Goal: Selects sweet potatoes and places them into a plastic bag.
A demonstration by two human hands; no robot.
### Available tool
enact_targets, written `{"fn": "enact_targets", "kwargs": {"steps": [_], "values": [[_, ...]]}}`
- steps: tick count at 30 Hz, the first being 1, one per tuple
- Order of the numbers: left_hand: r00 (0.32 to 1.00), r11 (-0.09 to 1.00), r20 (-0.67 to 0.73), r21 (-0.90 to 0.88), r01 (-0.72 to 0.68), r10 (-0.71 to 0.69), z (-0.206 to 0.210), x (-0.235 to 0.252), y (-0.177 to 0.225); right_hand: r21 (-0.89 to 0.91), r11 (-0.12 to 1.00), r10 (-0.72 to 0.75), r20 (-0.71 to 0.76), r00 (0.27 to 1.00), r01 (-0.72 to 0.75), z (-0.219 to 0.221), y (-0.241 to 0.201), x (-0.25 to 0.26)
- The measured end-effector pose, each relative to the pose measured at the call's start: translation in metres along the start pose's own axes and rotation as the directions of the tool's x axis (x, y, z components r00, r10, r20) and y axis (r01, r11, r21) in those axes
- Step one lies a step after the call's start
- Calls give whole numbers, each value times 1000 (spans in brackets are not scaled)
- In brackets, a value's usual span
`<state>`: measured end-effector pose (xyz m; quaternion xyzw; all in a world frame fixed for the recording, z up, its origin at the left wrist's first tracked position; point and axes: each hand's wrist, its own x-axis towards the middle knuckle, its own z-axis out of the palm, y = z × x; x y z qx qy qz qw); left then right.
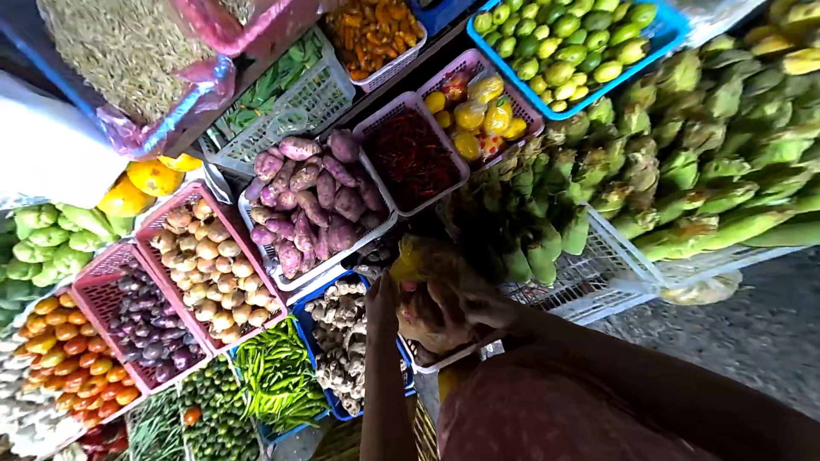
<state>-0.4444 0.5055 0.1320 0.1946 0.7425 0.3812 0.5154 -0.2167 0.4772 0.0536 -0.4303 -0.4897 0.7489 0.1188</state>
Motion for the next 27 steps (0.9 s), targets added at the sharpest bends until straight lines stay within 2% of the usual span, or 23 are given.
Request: {"fn": "enact_targets", "kwargs": {"steps": [1, 3, 4, 5, 7, 9, 11, 14, 17, 21, 23, 25, 27], "values": [[999, 999, 33, 4, -36, 36, 1, -2, 8, 24, 996, -90, 22, 996, 89, 0, 0, -2], [988, 993, 116, 44, -110, 104, 4, -5, 31, 75, 988, -141, 54, 989, 136, 0, -1, -11], [978, 986, 159, 83, -147, 132, 4, -5, 45, 96, 990, -111, 57, 992, 106, 1, -7, -16], [971, 976, 186, 134, -173, 147, 2, -5, 58, 119, 993, -23, 86, 996, 13, 2, -24, -24], [972, 959, 182, 211, -186, 149, -4, 2, 73, 145, 984, 95, 88, 992, -107, 3, -41, -27], [975, 938, 149, 283, -202, 165, -6, 23, 73, 141, 986, 87, 18, 996, -88, -4, -40, -11], [962, 849, 174, 456, -267, 209, -1, 55, 65, 64, 997, 53, -59, 997, -49, -22, -30, 18], [962, 738, 232, 622, -261, 145, 21, 89, 50, -147, 978, 128, -115, 985, -145, -50, -22, 58], [964, 657, 259, 718, -232, 58, 36, 95, 31, -306, 923, 179, -192, 965, -232, -65, -44, 71], [965, 693, 254, 684, -228, 67, 31, 106, -6, -479, 860, 118, -152, 981, -177, -82, -59, 87], [965, 722, 252, 656, -220, 65, 28, 111, -13, -564, 795, 196, -110, 974, -224, -82, -62, 92], [955, 721, 282, 644, -257, 88, 25, 122, -20, -637, 707, 315, -106, 943, -308, -86, -83, 96], [946, 684, 291, 662, -307, 143, 27, 126, -29, -673, 656, 313, -169, 935, -342, -89, -116, 101]]}}
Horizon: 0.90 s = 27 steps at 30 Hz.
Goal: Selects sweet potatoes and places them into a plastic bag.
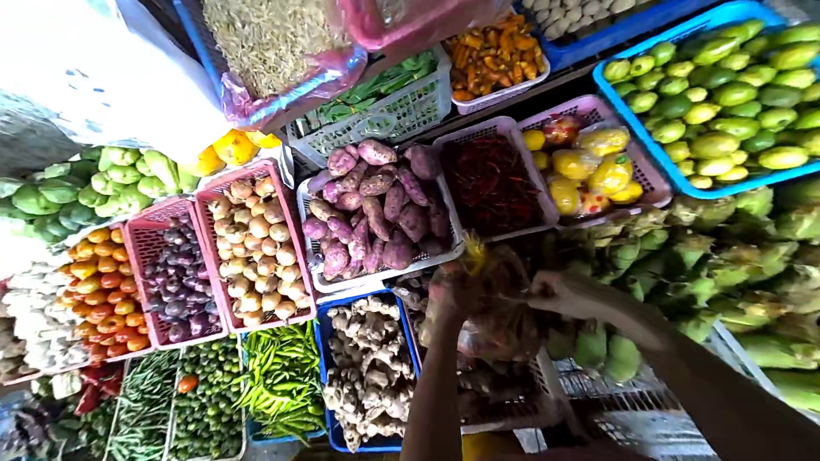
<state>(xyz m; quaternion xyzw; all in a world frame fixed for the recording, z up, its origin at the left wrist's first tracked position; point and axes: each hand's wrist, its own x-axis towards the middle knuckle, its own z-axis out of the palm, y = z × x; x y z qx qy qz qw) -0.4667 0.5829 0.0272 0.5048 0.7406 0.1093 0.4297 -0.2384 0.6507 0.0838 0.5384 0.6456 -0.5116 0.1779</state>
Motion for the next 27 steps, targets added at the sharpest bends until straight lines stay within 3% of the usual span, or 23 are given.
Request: {"fn": "enact_targets", "kwargs": {"steps": [2, 6, 11, 13, 15, 18, 19, 23, 27], "values": [[1000, 998, 21, 54, 21, -23, -5, -5, 9, -41, 999, -34, -128, 991, 29, -32, -40, 2], [986, 1000, 165, -29, 6, -1, -16, -23, 14, -56, 954, -297, -329, 896, 296, -58, -131, 60], [991, 970, 47, -218, -110, 123, -2, -31, -12, -259, 787, -616, -387, 686, 560, -55, -236, 170], [993, 964, 47, -248, -90, 105, -3, -28, -11, -369, 776, -620, -294, 728, 512, -56, -265, 205], [994, 957, 49, -279, -79, 96, -4, -22, -13, -409, 765, -618, -250, 745, 497, -56, -274, 231], [995, 958, 61, -281, -63, 83, -4, -18, -14, -379, 705, -702, -251, 667, 599, -69, -267, 240], [995, 956, 59, -287, -56, 76, -3, -18, -14, -358, 670, -741, -261, 619, 650, -73, -259, 237], [992, 941, -81, -317, -117, 96, 6, -17, -15, -374, 470, -853, -424, 304, 799, -67, -231, 213], [994, 941, -86, -324, -96, 72, 9, -14, -12, -348, 388, -846, -502, 180, 853, -49, -225, 197]]}}
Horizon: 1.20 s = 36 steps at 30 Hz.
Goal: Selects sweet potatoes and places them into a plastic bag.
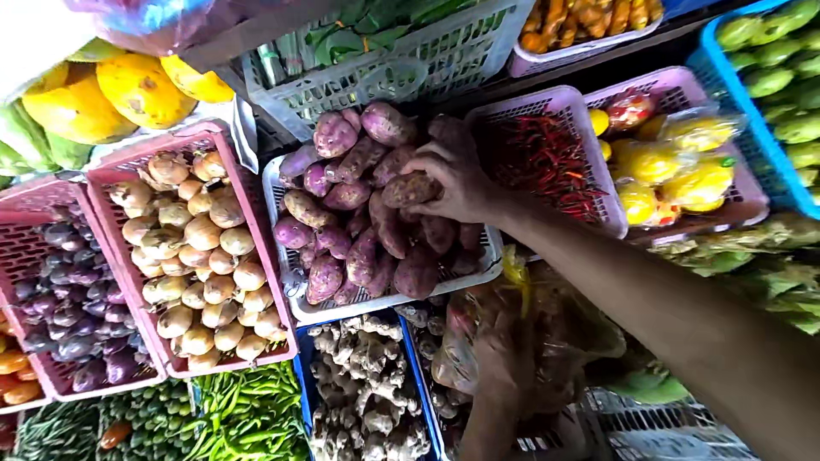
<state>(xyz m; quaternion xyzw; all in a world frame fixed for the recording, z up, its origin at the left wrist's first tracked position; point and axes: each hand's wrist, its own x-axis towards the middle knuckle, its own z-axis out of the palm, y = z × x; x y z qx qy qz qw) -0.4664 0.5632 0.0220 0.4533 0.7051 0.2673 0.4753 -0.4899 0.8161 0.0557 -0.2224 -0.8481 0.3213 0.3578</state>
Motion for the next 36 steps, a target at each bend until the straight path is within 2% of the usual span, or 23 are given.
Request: {"fn": "enact_targets", "kwargs": {"steps": [3, 5, 7, 9, 12, 13, 14, 16, 17, 20, 23, 24, 27, 29, 32, 34, 36], "values": [[1000, 1000, -20, 19, 2, -2, 1, 3, 0, 0, 990, 142, 151, 978, -144, 12, -4, -2], [1000, 999, -22, 31, 9, -8, 0, 5, 2, -134, 966, 247, 218, 944, -221, 31, 2, -8], [999, 999, -46, 50, -6, 9, 3, 7, 1, -228, 948, 269, 211, 940, -220, 42, 8, -13], [997, 998, -67, 64, -24, 28, 6, 9, -1, -133, 957, 284, 268, 920, -257, 32, 12, -3], [997, 996, -65, 86, -35, 41, 4, 10, 0, 163, 913, 327, 259, 909, -375, -1, 19, 5], [999, 995, -35, 98, -16, 20, 2, 11, 2, 175, 880, 397, 242, 886, -442, -14, 19, 2], [1000, 991, 4, 132, 15, -16, 0, 12, 4, 111, 837, 504, 226, 834, -536, -27, 18, -4], [993, 962, 78, 266, 69, -93, -3, 16, 9, -94, 698, 710, 217, 670, -710, -39, 13, -24], [989, 943, 88, 322, 85, -119, -3, 19, 11, -157, 660, 749, 212, 628, -735, -36, 12, -40], [973, 921, 149, 375, 108, -175, -9, 23, 16, -231, 681, 732, 241, 637, -695, -21, -7, -96], [985, 956, 170, 293, -26, -25, -10, 11, 5, -293, 668, 743, 319, 588, -684, -29, -36, -172], [985, 962, 171, 263, -77, 32, -10, 3, 2, -299, 675, 737, 325, 593, -675, -32, -44, -201], [977, 960, 170, 227, -163, 126, -13, -13, 5, -237, 778, 628, 320, 710, -582, -52, -61, -261], [977, 964, 190, 228, -138, 95, -16, -17, 12, -241, 818, 574, 372, 729, -522, -75, -61, -269], [975, 977, 220, 203, -58, 13, -16, -12, 8, -241, 786, 606, 486, 630, -570, -90, -38, -258], [986, 984, 166, 179, -19, -11, -14, -1, -1, -238, 752, 642, 478, 600, -615, -76, -25, -251], [987, 967, 146, 253, 34, -73, -9, 10, 1, -317, 682, 717, 465, 519, -659, -65, -21, -245]]}}
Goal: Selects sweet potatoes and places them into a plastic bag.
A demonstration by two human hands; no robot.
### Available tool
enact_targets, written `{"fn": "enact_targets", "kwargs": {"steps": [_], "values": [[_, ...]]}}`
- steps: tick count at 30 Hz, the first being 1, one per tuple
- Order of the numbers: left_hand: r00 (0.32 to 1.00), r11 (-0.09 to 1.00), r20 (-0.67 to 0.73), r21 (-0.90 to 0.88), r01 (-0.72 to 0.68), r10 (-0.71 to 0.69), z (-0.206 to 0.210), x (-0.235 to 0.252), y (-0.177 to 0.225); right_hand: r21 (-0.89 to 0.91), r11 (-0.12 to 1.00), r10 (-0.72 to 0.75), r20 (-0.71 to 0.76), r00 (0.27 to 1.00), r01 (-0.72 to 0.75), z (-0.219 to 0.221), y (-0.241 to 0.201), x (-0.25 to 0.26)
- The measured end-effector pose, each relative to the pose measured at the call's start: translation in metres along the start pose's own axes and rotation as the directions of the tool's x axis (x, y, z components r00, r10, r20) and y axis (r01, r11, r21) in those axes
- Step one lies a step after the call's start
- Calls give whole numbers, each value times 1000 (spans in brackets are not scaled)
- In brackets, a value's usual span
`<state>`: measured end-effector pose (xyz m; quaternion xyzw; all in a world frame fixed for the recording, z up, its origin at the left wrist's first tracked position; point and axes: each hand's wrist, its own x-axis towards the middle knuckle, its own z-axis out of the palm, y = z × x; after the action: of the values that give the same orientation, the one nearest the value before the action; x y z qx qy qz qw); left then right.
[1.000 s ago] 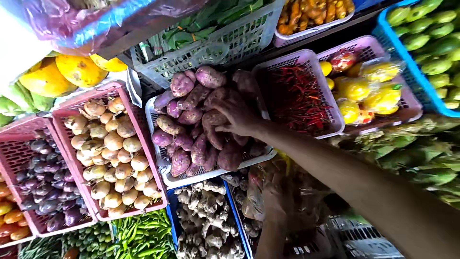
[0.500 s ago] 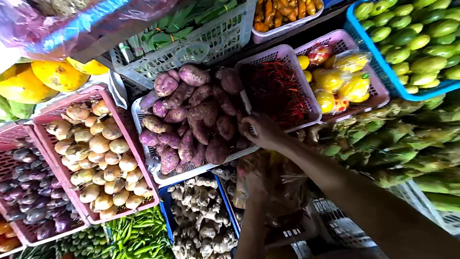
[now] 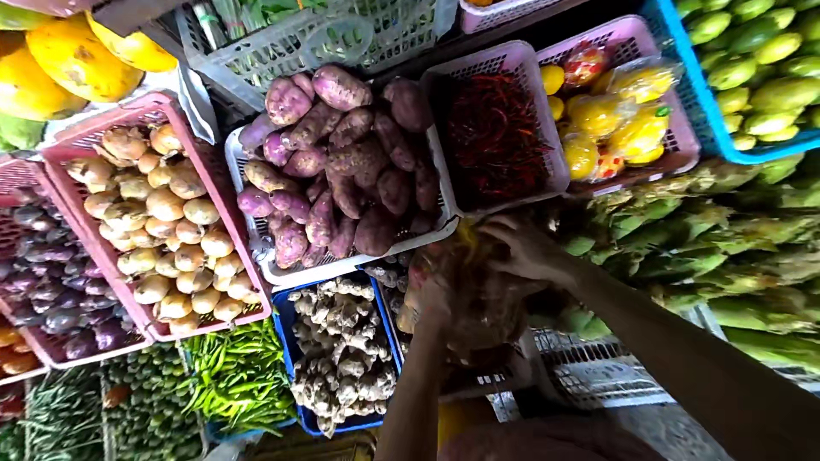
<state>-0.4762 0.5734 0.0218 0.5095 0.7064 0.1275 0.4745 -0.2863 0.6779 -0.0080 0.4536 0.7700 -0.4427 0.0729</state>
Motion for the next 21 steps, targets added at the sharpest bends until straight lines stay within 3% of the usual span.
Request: {"fn": "enact_targets", "kwargs": {"steps": [3, 5, 10, 14, 16, 17, 19, 21], "values": [[992, 982, 114, 184, 35, -57, 0, 11, 22, -72, 993, 99, 48, 994, -95, -4, -8, -3], [987, 979, 161, 206, -6, -27, 1, 1, 36, -80, 995, 51, -2, 999, -51, -1, -1, -24], [981, 982, 84, -86, -170, 177, 20, -61, 26, -78, 996, -58, -248, 967, 39, 27, 5, -101], [986, 939, -9, -305, -159, 164, 22, -109, -3, 51, 992, -86, -389, 917, 115, 66, -16, -138], [984, 935, -127, -316, -160, 125, 6, -117, -26, 38, 988, -122, -416, 901, 152, 81, -27, -136], [960, 949, -251, -254, -188, 123, -8, -115, -33, 14, 987, -138, -413, 900, 158, 86, -30, -134], [835, 970, -503, 26, -242, 221, -43, -86, -29, 3, 987, -145, -402, 904, 159, 86, -35, -126], [734, 915, -554, 316, -252, 393, -67, -33, -18, -18, 980, -190, -413, 891, 200, 79, -31, -119]]}}
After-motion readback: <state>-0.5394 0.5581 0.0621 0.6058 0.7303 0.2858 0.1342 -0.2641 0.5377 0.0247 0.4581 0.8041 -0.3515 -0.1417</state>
